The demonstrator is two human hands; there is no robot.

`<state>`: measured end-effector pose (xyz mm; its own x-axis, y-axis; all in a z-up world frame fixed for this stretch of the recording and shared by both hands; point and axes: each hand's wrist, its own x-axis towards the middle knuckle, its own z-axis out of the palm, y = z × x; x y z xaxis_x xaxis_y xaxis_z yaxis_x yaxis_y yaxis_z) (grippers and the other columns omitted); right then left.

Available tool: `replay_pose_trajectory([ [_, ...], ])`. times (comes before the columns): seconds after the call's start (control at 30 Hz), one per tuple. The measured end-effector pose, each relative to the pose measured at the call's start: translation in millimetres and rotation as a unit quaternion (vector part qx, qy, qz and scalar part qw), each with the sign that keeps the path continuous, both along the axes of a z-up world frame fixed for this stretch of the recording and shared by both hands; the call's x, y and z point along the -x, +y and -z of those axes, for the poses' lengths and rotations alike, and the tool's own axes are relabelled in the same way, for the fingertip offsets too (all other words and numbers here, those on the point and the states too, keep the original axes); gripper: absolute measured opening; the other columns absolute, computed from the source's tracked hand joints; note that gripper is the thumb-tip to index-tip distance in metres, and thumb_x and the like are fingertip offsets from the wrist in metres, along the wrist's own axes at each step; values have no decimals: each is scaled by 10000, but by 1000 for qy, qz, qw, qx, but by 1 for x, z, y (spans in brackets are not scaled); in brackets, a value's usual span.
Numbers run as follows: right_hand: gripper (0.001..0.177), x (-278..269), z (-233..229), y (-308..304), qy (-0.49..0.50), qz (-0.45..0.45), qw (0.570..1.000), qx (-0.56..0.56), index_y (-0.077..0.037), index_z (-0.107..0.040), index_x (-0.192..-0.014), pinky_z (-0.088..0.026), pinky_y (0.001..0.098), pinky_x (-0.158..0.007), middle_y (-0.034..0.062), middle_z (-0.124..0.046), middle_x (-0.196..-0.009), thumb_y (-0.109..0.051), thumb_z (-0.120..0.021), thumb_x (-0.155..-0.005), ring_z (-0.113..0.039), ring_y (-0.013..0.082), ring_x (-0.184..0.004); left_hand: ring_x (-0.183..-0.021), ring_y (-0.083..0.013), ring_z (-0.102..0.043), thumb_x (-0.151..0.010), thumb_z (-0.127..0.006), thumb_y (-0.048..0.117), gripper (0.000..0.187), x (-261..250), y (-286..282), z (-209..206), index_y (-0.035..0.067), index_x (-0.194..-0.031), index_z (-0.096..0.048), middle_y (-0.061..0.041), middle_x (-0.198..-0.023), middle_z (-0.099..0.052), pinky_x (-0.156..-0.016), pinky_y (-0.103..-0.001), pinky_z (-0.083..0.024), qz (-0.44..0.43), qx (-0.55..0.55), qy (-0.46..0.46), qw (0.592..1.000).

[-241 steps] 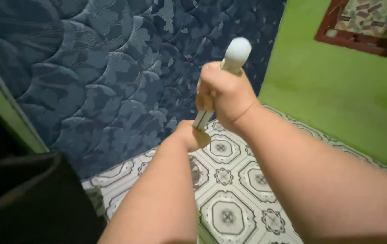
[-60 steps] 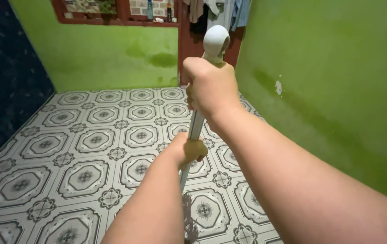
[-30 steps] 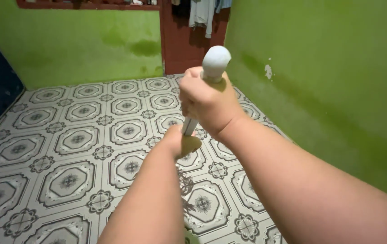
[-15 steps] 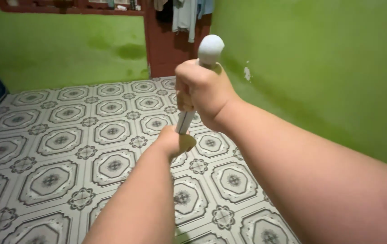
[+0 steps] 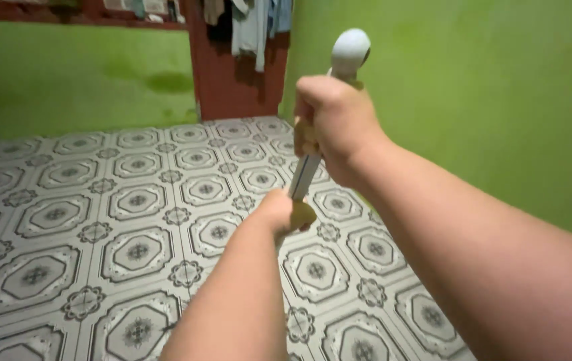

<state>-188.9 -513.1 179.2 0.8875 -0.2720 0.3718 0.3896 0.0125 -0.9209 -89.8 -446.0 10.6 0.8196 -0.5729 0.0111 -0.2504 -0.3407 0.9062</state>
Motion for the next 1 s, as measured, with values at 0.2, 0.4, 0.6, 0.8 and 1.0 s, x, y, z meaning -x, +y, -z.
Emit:
replay_pose_trajectory([
  [0.2,210,8,24,-14,7,55,998,-34,-30,-549,-628,-382,380,-441,90,-470,-510,-158,-591,-790,-442,206,-422,-593,-187,-577,-614,-700,113,95,-17,-26,37,37,-657,-663,-79,-602,-620,-565,-362,-470,8,30,-18,999],
  [0.4,209,-24,38,-37,-25,31,999,-24,-41,-521,-639,-398,370,-468,83,-445,-513,-151,-582,-806,-423,197,-434,-611,-185,-585,-631,-699,137,101,-47,-41,31,69,-702,-675,-65,-635,-642,-585,-349,-481,-1,-4,4,1000],
  [0.6,205,-70,54,-37,-13,-11,999,-46,-63,-512,-655,-343,352,-469,55,-474,-581,-145,-606,-818,-389,159,-472,-588,-198,-607,-641,-699,121,99,-92,-36,35,52,-706,-672,-78,-648,-670,-565,-367,-488,5,2,16,1000],
  [0.8,207,-111,55,-39,-26,-5,1000,-10,-65,-526,-651,-400,358,-503,56,-491,-596,-166,-613,-810,-427,170,-506,-617,-156,-579,-679,-687,118,81,-140,-44,37,65,-730,-653,-42,-671,-647,-589,-353,-494,-3,-14,-17,1000],
  [1.0,244,-118,78,-42,-42,27,997,55,-61,-532,-637,-459,336,-530,57,-544,-586,-186,-582,-840,-523,163,-532,-640,-174,-631,-693,-715,127,107,-162,-50,63,61,-745,-648,-66,-702,-684,-623,-341,-526,0,1,9,1000],
])
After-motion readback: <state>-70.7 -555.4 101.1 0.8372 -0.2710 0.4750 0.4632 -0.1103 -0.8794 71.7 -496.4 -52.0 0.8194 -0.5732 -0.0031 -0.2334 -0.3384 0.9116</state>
